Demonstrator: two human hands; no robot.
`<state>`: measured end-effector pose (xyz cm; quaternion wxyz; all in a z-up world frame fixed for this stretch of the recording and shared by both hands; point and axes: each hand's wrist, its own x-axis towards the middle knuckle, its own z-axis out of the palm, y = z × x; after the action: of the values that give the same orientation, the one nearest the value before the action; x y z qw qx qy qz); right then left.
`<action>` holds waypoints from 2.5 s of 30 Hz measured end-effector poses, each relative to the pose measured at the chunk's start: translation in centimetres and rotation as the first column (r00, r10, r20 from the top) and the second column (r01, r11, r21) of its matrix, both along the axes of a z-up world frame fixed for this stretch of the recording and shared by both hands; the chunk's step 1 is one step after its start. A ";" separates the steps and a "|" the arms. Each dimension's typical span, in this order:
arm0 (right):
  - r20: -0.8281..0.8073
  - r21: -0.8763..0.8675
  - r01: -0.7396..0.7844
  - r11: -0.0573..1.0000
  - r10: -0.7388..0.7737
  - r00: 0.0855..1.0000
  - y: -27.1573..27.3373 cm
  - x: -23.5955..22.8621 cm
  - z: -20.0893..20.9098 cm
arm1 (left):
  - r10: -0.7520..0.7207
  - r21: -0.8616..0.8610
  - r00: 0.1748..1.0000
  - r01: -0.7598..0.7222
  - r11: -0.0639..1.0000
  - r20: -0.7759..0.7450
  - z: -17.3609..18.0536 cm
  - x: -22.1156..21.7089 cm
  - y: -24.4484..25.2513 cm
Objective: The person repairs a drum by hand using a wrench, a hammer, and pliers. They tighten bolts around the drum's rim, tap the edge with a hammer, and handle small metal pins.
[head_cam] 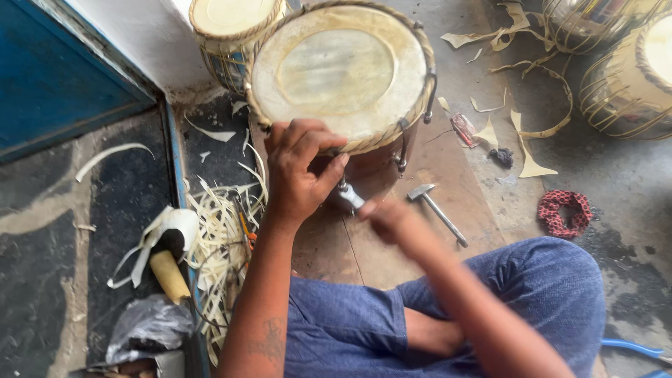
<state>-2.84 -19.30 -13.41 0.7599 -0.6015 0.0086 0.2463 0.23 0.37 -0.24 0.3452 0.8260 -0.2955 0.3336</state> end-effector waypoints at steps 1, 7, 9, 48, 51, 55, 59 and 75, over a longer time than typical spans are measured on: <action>0.097 0.081 -0.071 0.994 0.063 0.993 -1.7 0.8 0.1 | 0.019 -0.001 1.000 -0.019 1.000 0.000 -0.2 -0.3 -0.1; 0.049 -0.090 -0.084 0.992 0.088 0.995 -1.0 -3.4 1.3 | 0.022 -0.032 0.999 -0.021 0.999 0.037 0.1 -0.3 -0.9; 0.006 -0.032 -0.107 0.994 0.107 0.994 1.2 -4.9 1.2 | 0.040 -0.027 0.999 -0.039 0.999 0.036 -0.4 0.0 -1.0; 0.247 0.061 0.070 0.996 -0.083 0.966 1.7 -0.8 -2.7 | 0.007 0.023 0.998 -0.008 1.000 0.062 -0.4 0.7 -0.4; 0.013 0.222 -0.171 0.960 0.172 0.985 -4.6 1.9 -0.7 | 0.028 0.051 0.997 -0.032 0.998 0.072 -0.4 0.4 -1.4; 0.054 -0.092 -0.150 0.984 0.156 0.986 -3.9 -0.5 1.0 | 0.056 0.026 0.995 -0.058 0.998 0.086 0.0 0.5 -1.4; 0.016 -0.094 -0.192 0.977 0.194 0.981 0.4 -5.7 1.8 | 0.068 0.009 0.996 -0.069 0.998 0.060 -0.9 0.3 -1.5; 0.232 -0.207 0.048 0.977 0.001 0.973 6.0 -1.0 -3.4 | 0.006 0.016 0.999 -0.007 1.000 0.053 -0.3 0.5 -0.8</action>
<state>-3.86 -13.29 -16.84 0.6905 -0.7031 -0.0463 0.1634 0.73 -0.39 -0.51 0.3297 0.8205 -0.3044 0.3541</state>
